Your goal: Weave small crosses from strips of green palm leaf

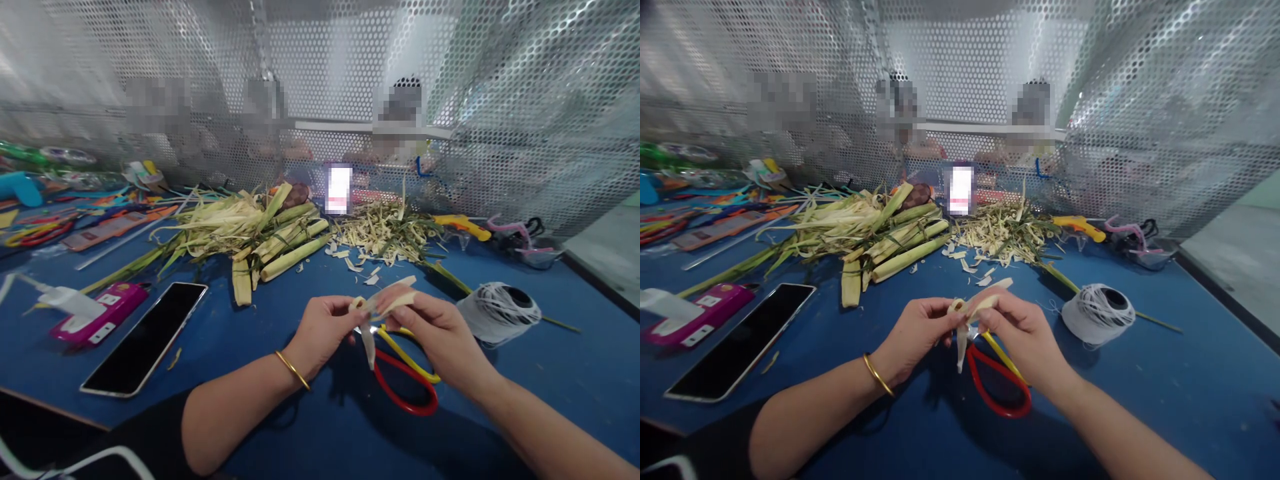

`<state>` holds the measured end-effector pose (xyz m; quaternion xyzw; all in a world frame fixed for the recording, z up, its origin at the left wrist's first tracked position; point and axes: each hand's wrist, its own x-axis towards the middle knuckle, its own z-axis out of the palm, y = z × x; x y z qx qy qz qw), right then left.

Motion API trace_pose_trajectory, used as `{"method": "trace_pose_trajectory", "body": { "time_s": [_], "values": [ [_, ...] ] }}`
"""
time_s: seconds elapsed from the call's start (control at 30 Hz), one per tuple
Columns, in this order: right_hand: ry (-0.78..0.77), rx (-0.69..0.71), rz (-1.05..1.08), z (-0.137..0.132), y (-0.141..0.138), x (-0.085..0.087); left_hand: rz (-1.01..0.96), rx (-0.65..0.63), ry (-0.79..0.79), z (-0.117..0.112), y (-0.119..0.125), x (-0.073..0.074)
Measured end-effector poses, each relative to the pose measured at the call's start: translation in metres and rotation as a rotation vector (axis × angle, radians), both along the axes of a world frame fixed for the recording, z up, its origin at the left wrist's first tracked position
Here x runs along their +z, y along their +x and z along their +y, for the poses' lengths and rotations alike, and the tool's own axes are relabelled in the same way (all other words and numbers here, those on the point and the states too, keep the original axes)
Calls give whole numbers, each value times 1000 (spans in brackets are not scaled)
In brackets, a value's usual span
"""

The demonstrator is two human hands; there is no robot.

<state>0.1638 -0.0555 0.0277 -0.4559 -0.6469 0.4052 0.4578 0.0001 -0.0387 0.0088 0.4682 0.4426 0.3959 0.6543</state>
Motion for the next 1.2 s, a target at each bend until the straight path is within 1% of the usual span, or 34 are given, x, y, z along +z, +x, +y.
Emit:
{"method": "trace_pose_trajectory", "body": {
  "time_s": [0.1,0.3,0.5,0.6,0.7,0.77,0.8,0.87,0.93,1.0,1.07,1.2],
  "values": [
    [-115,-25,-66,-1,-3,-5,67,-15,65,-1,0,-1],
    [-158,46,-270,1,-1,-10,239,-39,143,-3,-1,2],
    [-219,29,-276,1,-1,-13,323,-58,153,-2,-1,-6],
    [-199,54,-301,1,-1,-14,353,-70,176,-1,-1,-9],
    [-85,-11,-366,-1,-1,-14,324,-34,147,0,-1,-8],
    [-2,-82,-342,-3,-1,-13,278,4,110,0,0,-7],
    [14,-104,-298,-4,-2,-13,256,18,94,0,0,-6],
    [-25,-95,-179,-5,-3,-11,223,25,65,0,1,-4],
    [-101,-44,-68,-6,-5,-11,201,13,38,0,1,-3],
    [-130,-19,-6,-6,-7,-12,177,-2,18,-1,2,-2],
    [-115,-47,-17,-5,-8,-15,158,-7,5,-2,2,-1],
    [-78,-78,-174,-5,-6,-18,137,9,-35,-3,5,-2]
  ]
}}
